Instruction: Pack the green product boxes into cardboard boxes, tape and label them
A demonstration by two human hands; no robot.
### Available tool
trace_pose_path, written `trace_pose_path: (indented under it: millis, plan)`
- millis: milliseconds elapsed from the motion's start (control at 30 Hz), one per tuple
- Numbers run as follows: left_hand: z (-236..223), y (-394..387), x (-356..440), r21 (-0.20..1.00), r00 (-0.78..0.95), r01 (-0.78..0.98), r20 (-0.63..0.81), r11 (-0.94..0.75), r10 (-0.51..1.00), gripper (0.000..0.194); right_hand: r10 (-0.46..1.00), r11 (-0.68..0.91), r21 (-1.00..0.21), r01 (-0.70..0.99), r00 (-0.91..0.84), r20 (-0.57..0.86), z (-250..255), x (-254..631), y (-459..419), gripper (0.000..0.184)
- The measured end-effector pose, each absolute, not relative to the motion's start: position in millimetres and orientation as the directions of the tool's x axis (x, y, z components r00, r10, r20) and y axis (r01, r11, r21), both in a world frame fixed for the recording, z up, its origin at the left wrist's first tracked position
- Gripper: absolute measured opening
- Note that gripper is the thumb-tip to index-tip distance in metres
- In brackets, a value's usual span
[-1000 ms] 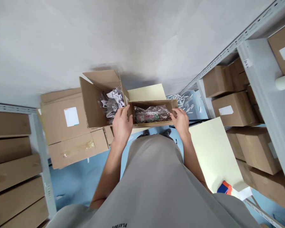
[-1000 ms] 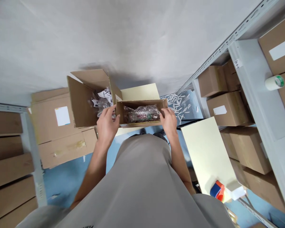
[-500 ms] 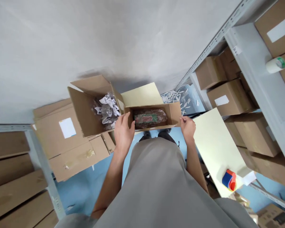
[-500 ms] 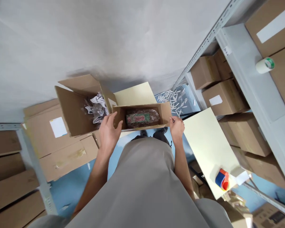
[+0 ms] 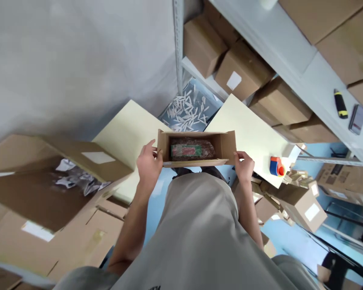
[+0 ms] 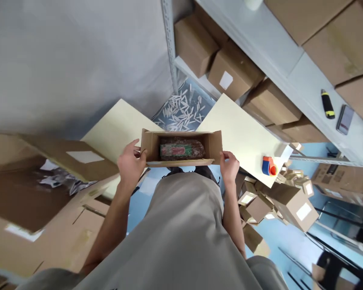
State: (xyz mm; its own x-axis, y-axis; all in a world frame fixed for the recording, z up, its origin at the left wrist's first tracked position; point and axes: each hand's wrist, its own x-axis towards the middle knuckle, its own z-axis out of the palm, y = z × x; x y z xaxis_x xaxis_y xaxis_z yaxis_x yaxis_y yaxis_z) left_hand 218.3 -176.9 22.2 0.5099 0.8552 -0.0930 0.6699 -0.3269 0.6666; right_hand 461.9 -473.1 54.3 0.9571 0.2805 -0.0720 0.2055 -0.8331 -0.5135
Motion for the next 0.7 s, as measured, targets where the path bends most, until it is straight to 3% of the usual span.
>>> trace_pose_path:
  millis: [267,500,700]
  plan:
    - [34,-249,383,0.698,0.692,0.545,-0.062,-0.464,0.720,0.055,0.095,-0.796,-0.599,0.090,0.995,0.024,60,555,-586,0.048]
    - [20,-319,525,0.704,0.804,0.449,-0.050,-0.550,0.592,0.047,-0.035,-0.836,-0.549,-0.024,0.999,0.009,41,633,-663,0.053]
    - [18,-354,590,0.685,0.870,0.364,-0.009,-0.631,0.493,0.048,-0.080,-0.834,-0.548,-0.060,0.997,0.013,32,661,-705,0.053]
